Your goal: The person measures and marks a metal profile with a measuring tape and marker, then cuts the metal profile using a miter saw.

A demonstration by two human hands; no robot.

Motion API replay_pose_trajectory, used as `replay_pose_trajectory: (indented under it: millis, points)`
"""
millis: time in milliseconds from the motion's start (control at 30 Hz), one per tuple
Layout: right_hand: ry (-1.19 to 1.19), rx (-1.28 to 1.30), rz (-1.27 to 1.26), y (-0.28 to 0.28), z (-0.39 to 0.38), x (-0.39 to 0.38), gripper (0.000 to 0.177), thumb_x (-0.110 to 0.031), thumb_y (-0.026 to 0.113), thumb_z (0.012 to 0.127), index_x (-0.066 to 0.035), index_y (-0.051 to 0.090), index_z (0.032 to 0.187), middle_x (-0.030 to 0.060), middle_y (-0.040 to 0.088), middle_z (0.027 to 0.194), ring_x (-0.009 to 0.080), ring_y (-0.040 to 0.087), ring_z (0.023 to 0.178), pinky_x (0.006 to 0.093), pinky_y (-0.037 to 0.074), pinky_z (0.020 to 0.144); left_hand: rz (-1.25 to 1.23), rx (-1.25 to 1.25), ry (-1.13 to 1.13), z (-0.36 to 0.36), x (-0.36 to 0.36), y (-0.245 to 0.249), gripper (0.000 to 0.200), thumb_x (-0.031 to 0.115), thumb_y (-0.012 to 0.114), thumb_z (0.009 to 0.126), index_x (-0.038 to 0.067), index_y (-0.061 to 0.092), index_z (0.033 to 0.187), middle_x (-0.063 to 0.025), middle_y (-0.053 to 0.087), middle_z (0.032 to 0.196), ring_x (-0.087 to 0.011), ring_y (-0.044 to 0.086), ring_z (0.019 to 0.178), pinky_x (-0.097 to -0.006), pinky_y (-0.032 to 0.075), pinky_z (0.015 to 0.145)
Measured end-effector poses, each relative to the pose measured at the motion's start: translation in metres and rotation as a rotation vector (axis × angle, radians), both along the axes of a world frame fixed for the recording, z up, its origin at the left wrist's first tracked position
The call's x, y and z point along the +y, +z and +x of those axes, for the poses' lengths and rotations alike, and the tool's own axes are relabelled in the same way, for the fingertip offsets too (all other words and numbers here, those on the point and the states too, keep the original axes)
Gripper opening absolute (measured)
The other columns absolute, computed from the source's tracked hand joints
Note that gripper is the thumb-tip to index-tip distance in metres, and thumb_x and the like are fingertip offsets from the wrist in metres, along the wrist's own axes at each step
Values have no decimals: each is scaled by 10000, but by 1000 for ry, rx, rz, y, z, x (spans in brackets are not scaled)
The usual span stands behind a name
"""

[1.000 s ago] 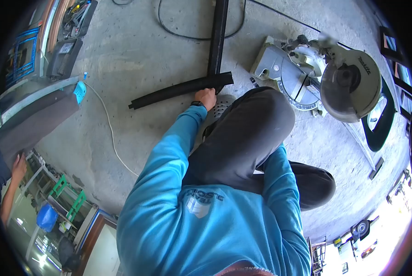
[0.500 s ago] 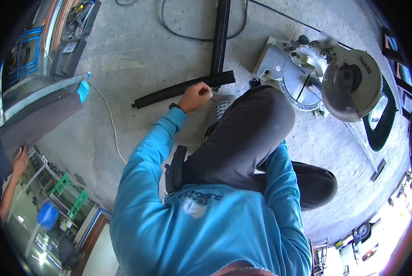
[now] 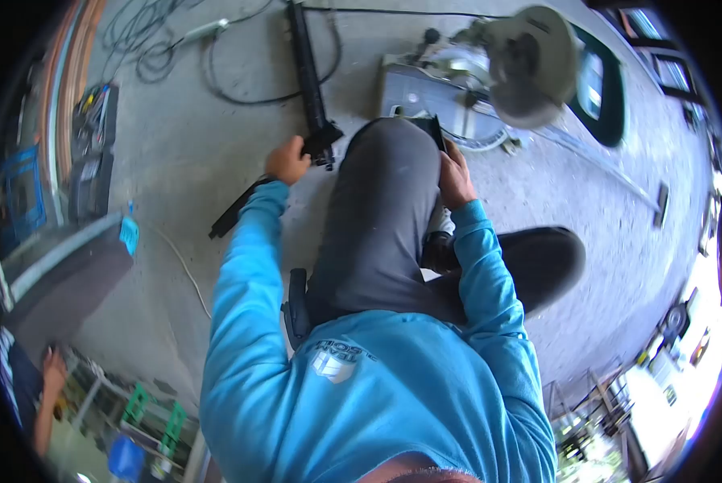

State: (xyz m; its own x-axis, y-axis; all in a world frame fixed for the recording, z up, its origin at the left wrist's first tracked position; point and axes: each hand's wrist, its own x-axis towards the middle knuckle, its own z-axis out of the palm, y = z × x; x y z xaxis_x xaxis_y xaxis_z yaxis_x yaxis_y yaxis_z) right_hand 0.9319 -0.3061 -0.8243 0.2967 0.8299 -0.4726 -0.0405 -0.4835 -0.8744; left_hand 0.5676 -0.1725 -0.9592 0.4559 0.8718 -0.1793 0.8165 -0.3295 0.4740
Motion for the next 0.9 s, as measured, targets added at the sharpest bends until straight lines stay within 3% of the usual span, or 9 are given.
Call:
replay_pose_trajectory:
  millis: [100, 133, 267, 333, 467, 533, 667, 767, 900]
  points:
    - [-278, 426, -15, 65, -6, -6, 503, -405, 512, 1058, -60, 526, 1423, 71, 639, 1168, 155, 618, 911, 324, 532, 745, 198, -56, -4, -10, 23, 94, 350, 294, 720, 877, 80, 564, 1107, -185, 660, 1032, -447, 656, 911, -546, 530, 723]
    - [-313, 507, 28, 92, -8, -10, 445, -412, 475, 1082, -60, 590, 1328, 68, 664, 1117, 163, 618, 937, 385, 540, 793, 257, -58, -28, -16, 28, 122, 341, 294, 714, 891, 78, 568, 1111, -185, 660, 1027, -450, 657, 899, -544, 528, 715]
    - [-373, 631, 226, 126, -10, -33, 401, -378, 447, 1097, -60, 595, 1292, 64, 664, 1113, 173, 620, 911, 420, 545, 794, 320, -77, -149, -28, 33, 234, 322, 252, 699, 922, 65, 590, 1161, -169, 657, 1017, -450, 660, 879, -528, 525, 702]
    - [-349, 643, 316, 152, -11, -45, 410, -379, 451, 1096, -50, 590, 1296, 67, 664, 1115, 173, 624, 921, 418, 542, 798, 319, -171, -239, -7, 19, 300, 321, 231, 700, 922, 60, 603, 1175, -165, 656, 1012, -442, 664, 871, -511, 526, 692]
    - [-225, 616, 426, 184, -2, -75, 401, -327, 426, 1113, -37, 501, 1379, 77, 641, 1156, 184, 644, 980, 380, 551, 816, 387, -95, -522, 62, -28, 415, 337, 168, 730, 854, 66, 638, 1162, -131, 642, 978, -374, 666, 822, -458, 535, 676]
    - [-196, 664, 484, 198, 1, -91, 350, -268, 444, 1109, -34, 466, 1367, 92, 628, 1189, 191, 648, 1024, 370, 554, 838, 412, -110, -697, 86, -44, 437, 376, 159, 756, 803, 70, 657, 1155, -114, 626, 933, -352, 652, 788, -438, 527, 666]
    - [-158, 564, 537, 216, 10, -122, 295, -192, 517, 1080, -56, 443, 1331, 125, 609, 1251, 217, 634, 1153, 371, 546, 906, 376, -147, -867, 121, -62, 430, 435, 137, 763, 751, 72, 679, 1173, -90, 625, 938, -306, 645, 796, -409, 541, 657]
    - [-177, 418, 557, 217, 12, -144, 398, -225, 587, 1039, -51, 469, 1376, 202, 582, 1375, 233, 649, 1158, 362, 554, 928, 343, -218, -913, 139, -70, 419, 420, 129, 768, 744, 63, 689, 1152, -96, 621, 942, -310, 641, 797, -410, 542, 674]
    - [-192, 263, 519, 218, 14, -156, 606, -171, 663, 973, -29, 392, 1497, 143, 585, 1381, 241, 579, 1276, 377, 472, 1064, 259, -263, -924, 154, -75, 414, 403, 121, 786, 749, 52, 688, 1134, -117, 615, 947, -324, 629, 832, -421, 529, 700]
